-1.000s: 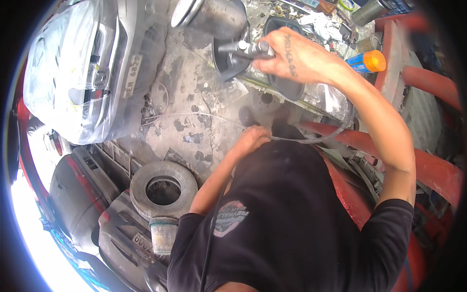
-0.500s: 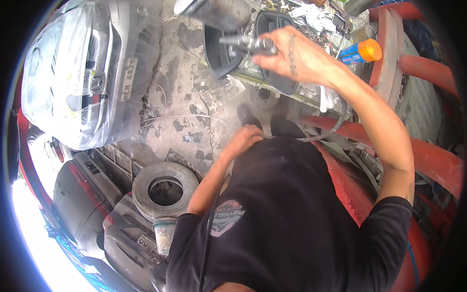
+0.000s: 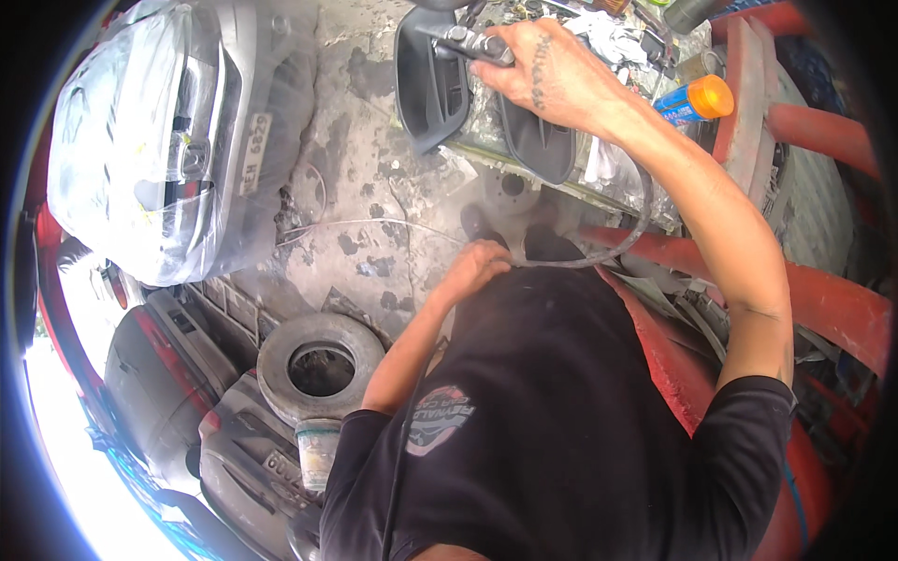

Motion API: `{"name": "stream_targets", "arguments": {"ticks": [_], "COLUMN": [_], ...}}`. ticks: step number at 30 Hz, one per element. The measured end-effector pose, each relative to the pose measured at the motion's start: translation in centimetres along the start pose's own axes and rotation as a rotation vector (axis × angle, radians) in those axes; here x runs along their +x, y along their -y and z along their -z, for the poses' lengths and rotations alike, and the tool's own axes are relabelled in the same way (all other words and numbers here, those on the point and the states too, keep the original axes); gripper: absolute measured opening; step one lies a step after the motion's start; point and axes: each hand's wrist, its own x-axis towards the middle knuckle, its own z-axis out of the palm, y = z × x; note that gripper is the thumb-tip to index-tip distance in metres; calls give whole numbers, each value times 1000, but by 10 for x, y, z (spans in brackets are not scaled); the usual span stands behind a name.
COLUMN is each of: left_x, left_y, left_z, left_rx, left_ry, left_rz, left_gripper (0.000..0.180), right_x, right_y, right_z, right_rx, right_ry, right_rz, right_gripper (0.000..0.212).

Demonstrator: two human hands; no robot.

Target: The person cleans two black plastic car parts with a sponge and water, wipes them with a cloth, and then sprays them with a paint gun. The parts are handled one at a time and placed on a workbench during the process.

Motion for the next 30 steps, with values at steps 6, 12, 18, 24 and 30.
{"name": "stream_targets", "arguments": {"ticks": [6,12,18,24,30], "left_x": [-6,-2,-7,-20,-20], "left_y": [7,-5,-5,2,-12], "left_z": [-9,-15,-20,-24,-31], "left_rx": [-39,17,42,-7,-2], "left_ry": [8,11,-17,-37,19], "left_rz": [71,34,45,83,85], "left_gripper": [17,17,18,21,22], "right_x": [-18,-51,-33,-19,-53], "right_y": [0,-3,4,-12,-11], "right_z": [-5,-13,-6,-12,-3], "right_rx": [9,24,-17,41,85], "right_ry": [52,285,64,41,299], "right_rz": [94,194,111,14,53], "right_gripper": [47,46,47,45,52]}}
